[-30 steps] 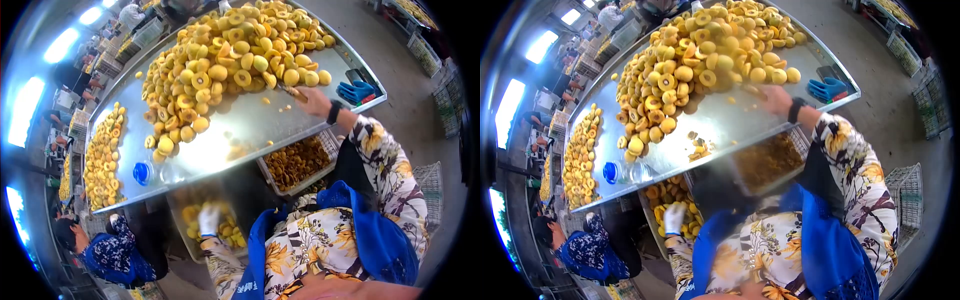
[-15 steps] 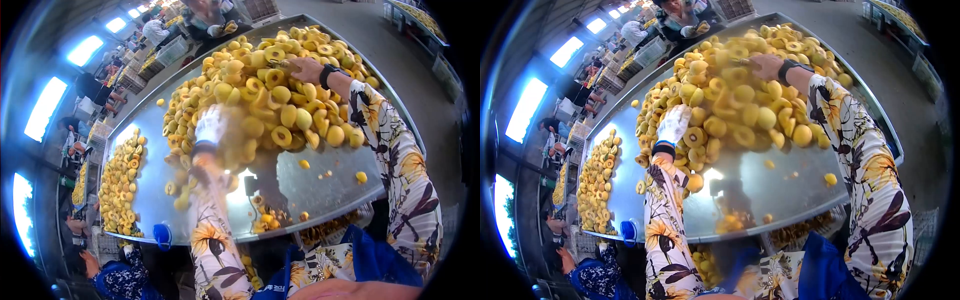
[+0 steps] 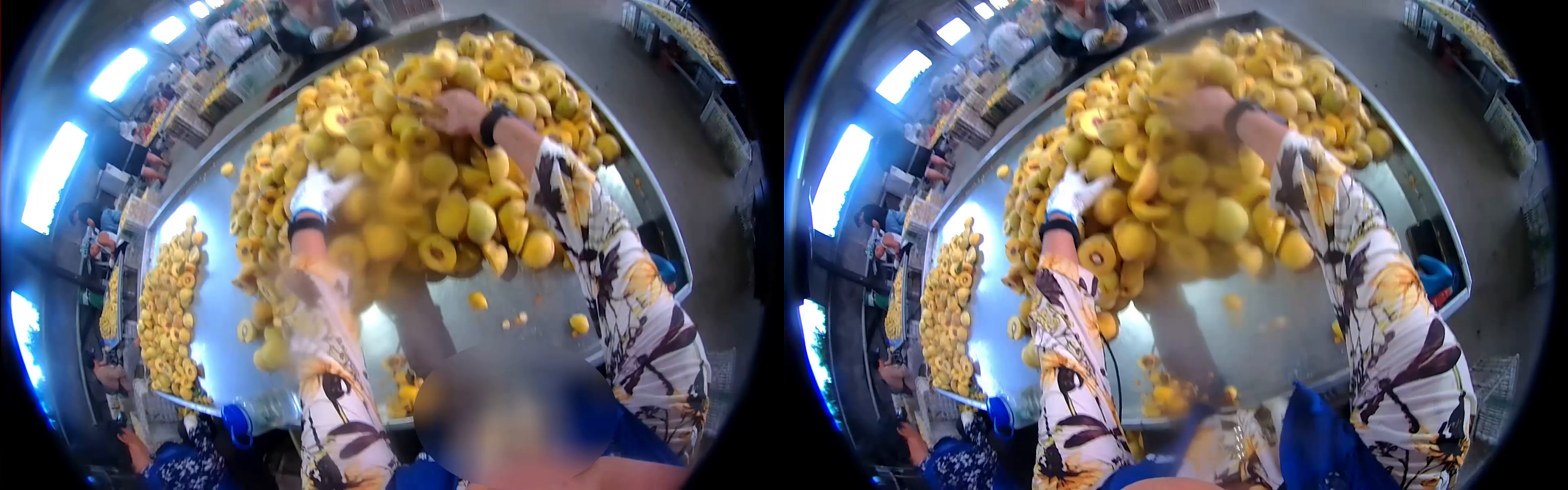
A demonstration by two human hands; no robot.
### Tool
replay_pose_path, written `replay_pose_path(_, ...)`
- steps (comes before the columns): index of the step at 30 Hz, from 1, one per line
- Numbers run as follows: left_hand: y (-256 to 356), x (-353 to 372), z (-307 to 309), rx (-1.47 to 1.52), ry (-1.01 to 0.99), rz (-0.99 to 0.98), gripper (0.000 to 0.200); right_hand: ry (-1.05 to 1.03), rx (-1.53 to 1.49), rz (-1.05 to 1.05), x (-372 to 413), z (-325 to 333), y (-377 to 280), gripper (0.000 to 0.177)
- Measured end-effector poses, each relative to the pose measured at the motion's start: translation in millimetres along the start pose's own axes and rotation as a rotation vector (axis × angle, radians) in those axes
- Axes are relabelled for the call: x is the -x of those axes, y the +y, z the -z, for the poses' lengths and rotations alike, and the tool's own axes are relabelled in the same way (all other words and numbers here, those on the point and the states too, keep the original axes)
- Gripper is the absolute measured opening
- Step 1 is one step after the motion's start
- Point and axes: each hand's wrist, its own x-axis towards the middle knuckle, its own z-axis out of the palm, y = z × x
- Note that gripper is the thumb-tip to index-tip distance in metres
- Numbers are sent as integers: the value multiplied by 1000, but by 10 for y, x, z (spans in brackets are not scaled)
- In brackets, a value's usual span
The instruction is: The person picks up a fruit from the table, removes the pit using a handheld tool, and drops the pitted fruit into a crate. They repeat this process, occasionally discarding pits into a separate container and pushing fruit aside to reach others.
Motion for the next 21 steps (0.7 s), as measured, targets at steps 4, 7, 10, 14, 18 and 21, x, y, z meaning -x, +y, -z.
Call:
replay_pose_path(4,127,255,86,-128,-68,15,58,-102,73,-36,99,-154,-156,57)
replay_pose_path(7,105,397,-28,-176,-71,-52,50,-89,-51,7,369,-256,-152,58)
replay_pose_path(10,83,552,-226,-172,-47,-246,46,-100,-42,38,545,-298,-206,56)
replay_pose_path(14,292,779,-419,22,-98,-250,52,-168,-84,-38,732,-519,-78,65)
replay_pose_path(18,367,1056,-682,209,-155,-109,67,-129,-122,-10,1274,-962,193,63)
replay_pose_path(21,404,1232,-978,102,-145,-191,71,-104,-110,-3,1573,-1062,207,60)
